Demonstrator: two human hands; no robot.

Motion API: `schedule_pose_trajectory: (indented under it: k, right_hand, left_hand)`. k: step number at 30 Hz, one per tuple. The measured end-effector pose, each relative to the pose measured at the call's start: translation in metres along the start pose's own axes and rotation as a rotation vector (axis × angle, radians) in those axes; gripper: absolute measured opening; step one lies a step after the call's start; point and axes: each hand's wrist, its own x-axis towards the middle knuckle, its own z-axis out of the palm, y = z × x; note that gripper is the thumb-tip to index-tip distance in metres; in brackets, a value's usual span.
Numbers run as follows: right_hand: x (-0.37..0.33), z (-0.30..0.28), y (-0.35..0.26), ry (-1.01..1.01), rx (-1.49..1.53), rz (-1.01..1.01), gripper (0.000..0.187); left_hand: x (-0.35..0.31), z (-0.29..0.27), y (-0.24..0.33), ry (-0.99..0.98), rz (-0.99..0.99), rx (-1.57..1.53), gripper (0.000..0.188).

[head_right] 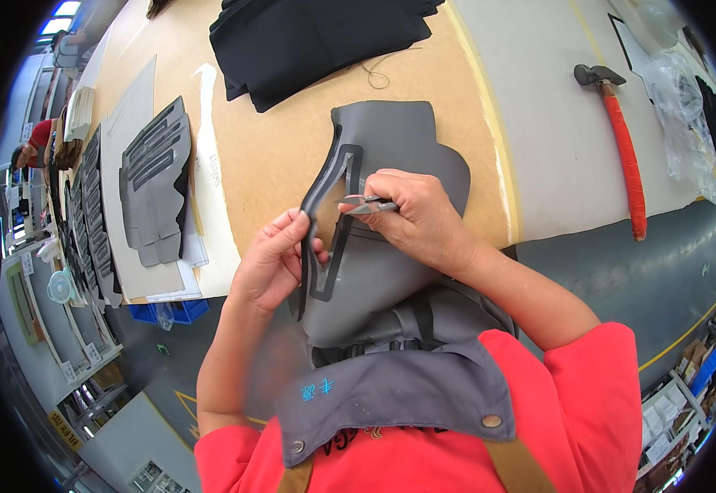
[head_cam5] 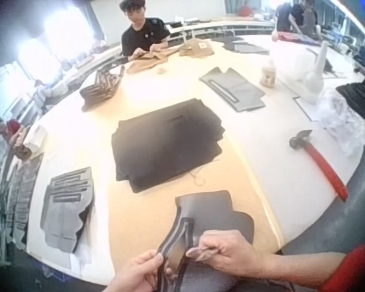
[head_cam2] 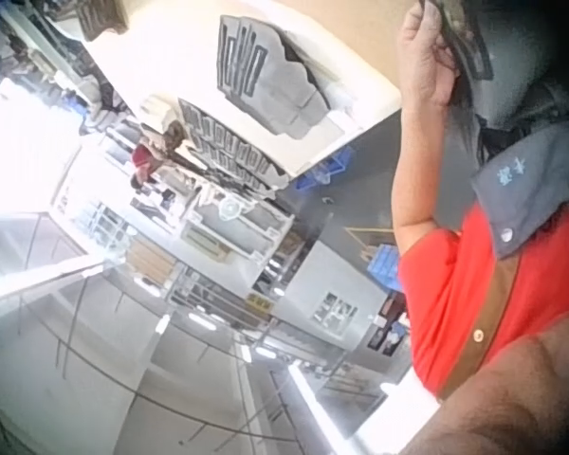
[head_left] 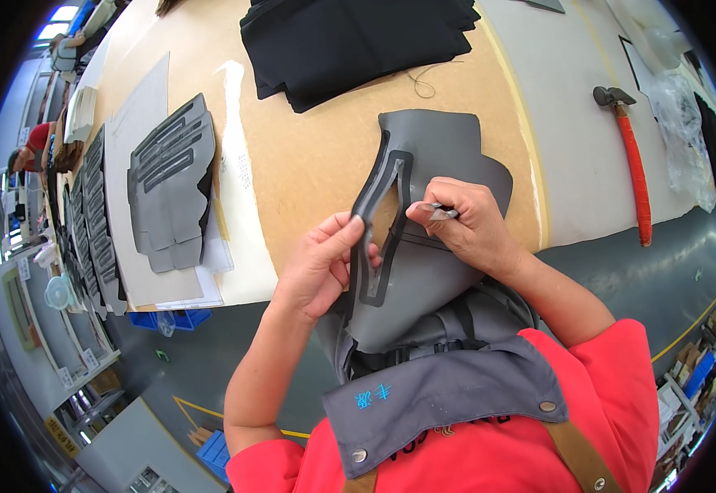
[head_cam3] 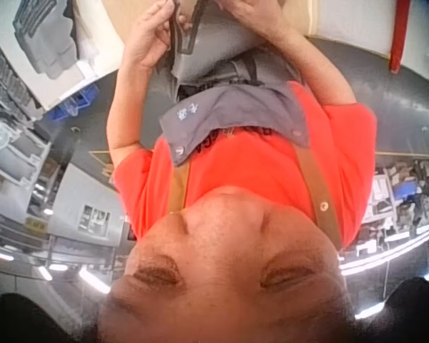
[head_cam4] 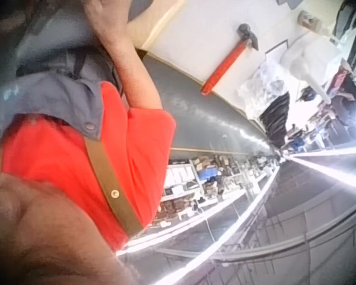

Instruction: Assembling and stitching a leather or fabric component using a hammer and small tools.

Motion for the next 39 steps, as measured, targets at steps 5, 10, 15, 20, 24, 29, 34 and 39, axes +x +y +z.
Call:
schedule_pose_trajectory:
  k: [5, 10, 15, 20, 24, 29, 34, 39]
  right_hand:
    - [-0.001, 0.004, 0.007, 0.029, -0.117, -0.150, 0.036]
    - [-0.003, -0.026, -0.006, 0.117, -0.032, -0.020, 0.019]
    - [-0.006, -0.125, 0.011, 0.356, -0.735, 0.300, 0.024]
    - [-0.008, -0.126, -0.010, 0.535, -1.503, -0.283, 0.051]
    - [0.004, -0.108, -0.013, 0.159, -0.375, 0.135, 0.061]
    - [-0.001, -0.096, -0.002, -0.101, 0.546, 0.574, 0.051]
    - [0.012, -0.069, -0.018, 0.018, 0.394, 0.612, 0.041]
    - [0.014, -0.069, -0.013, 0.084, 0.378, 0.565, 0.034]
  left_hand:
    - [-0.003, -0.017, 0.023, -0.057, 0.148, -0.268, 0.020]
    - [0.018, 0.005, 0.058, -0.071, 0.075, 0.242, 0.019]
    - [0.035, 0.006, 0.079, -0.071, 0.044, 0.656, 0.023]
    - [0.040, 0.009, 0.086, -0.160, 0.094, 0.868, 0.025]
    - [0.027, 0.021, 0.098, -0.281, 0.093, 0.995, 0.028]
    - [0.028, 0.023, 0.098, -0.273, 0.166, 0.967, 0.024]
    - [0.024, -0.004, 0.101, -0.002, 0.173, 1.198, 0.035]
    - [-0.009, -0.048, 0.078, 0.117, 0.129, 0.711, 0.048]
